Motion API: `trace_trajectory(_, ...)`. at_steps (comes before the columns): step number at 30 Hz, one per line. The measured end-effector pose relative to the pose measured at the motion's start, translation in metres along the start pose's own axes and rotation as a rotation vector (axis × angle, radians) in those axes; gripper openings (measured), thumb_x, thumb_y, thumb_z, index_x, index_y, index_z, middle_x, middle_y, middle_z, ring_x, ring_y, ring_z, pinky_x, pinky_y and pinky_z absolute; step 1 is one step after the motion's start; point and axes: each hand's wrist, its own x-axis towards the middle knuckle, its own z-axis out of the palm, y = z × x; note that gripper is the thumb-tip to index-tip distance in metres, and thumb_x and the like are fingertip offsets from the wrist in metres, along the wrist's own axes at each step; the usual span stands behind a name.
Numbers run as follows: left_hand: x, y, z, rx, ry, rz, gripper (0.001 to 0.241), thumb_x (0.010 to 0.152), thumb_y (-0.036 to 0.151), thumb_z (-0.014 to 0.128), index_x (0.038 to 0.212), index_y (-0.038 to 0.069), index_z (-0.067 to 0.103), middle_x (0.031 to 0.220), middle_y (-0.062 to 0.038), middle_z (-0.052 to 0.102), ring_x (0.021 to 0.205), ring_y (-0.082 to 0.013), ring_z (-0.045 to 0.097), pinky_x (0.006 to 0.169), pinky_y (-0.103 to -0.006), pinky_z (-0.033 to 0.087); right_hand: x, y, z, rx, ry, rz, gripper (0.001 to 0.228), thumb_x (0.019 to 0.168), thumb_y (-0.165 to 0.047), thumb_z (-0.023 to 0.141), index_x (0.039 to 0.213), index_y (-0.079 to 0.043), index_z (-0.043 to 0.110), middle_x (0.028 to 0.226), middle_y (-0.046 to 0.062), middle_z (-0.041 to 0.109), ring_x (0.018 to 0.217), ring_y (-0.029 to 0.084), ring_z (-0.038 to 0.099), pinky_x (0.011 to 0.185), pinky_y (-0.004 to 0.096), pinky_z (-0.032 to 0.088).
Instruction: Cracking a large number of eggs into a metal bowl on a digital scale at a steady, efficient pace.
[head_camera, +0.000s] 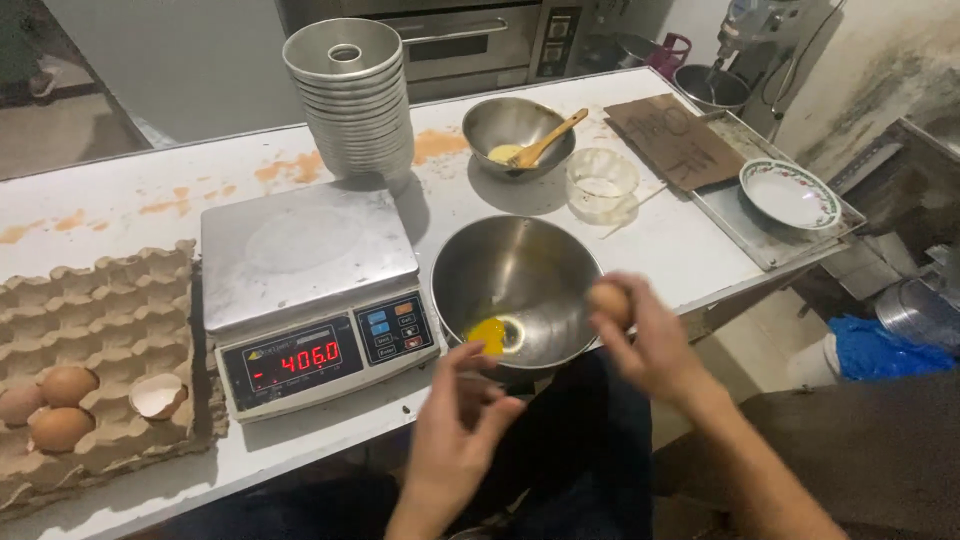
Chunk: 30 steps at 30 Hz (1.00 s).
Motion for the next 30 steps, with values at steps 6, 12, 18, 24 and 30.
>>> trace_trajectory(6, -0.021, -0.065, -0.043, -0.075, 0.218, -0.135, 0.023, 0.091, 0.016, 0.069, 0.113, 0.010, 0.071, 0.106, -0.006, 0.077, 0.093, -0.0152, 0.075, 0.085, -0.0281, 0.059, 0.029, 0.037, -0.012, -0.185, 0.014, -0.013, 0.047, 0.098, -0.022, 0.057, 0.140, -0.003, 0.046, 0.131, 0.019, 0.054, 0.112, 0.032, 0.059, 0.093, 0.043, 0.050)
trace_trajectory(12, -0.044, -0.105, -0.058, -0.174, 0.304, -0.308, 0.019, 0.092, 0.011, 0.069, 0.107, 0.002, 0.075, 0.099, -0.011, 0.077, 0.099, -0.0199, 0.077, 0.081, -0.0339, 0.065, 0.037, 0.028, -0.021, -0.098, -0.026, -0.006, 0.046, 0.099, -0.023, 0.057, 0.140, -0.005, 0.049, 0.130, 0.017, 0.055, 0.112, 0.030, 0.060, 0.095, 0.041, 0.050)
trace_trajectory(18, -0.006, -0.037, -0.050, 0.032, 0.258, -0.128, 0.015, 0.092, 0.017, 0.068, 0.102, 0.008, 0.076, 0.095, -0.005, 0.079, 0.087, -0.0151, 0.072, 0.080, -0.0290, 0.058, 0.056, -0.010, -0.018, 0.115, -0.086, 0.135, 0.051, 0.096, -0.029, 0.059, 0.142, -0.010, 0.050, 0.135, 0.012, 0.060, 0.117, 0.022, 0.061, 0.097, 0.035, 0.051)
trace_trajectory(24, 0.087, 0.017, -0.013, 0.449, -0.032, 0.468, 0.021, 0.096, 0.011, 0.065, 0.116, 0.005, 0.067, 0.107, -0.012, 0.070, 0.095, -0.0285, 0.067, 0.082, -0.0398, 0.056, 0.077, -0.004, 0.025, 0.507, -0.173, 0.294, 0.051, 0.091, -0.028, 0.070, 0.133, -0.004, 0.055, 0.120, 0.012, 0.064, 0.098, 0.017, 0.063, 0.075, 0.027, 0.056)
trace_trajectory(30, 0.152, 0.013, 0.007, 0.625, -0.279, 0.418, 0.053, 0.089, 0.004, 0.074, 0.138, 0.013, 0.057, 0.125, -0.014, 0.061, 0.119, -0.0398, 0.064, 0.100, -0.0525, 0.056, 0.091, -0.016, 0.030, 0.705, -0.188, 0.438, 0.049, 0.098, -0.029, 0.065, 0.137, 0.000, 0.062, 0.102, 0.015, 0.070, 0.079, 0.018, 0.064, 0.054, 0.026, 0.051)
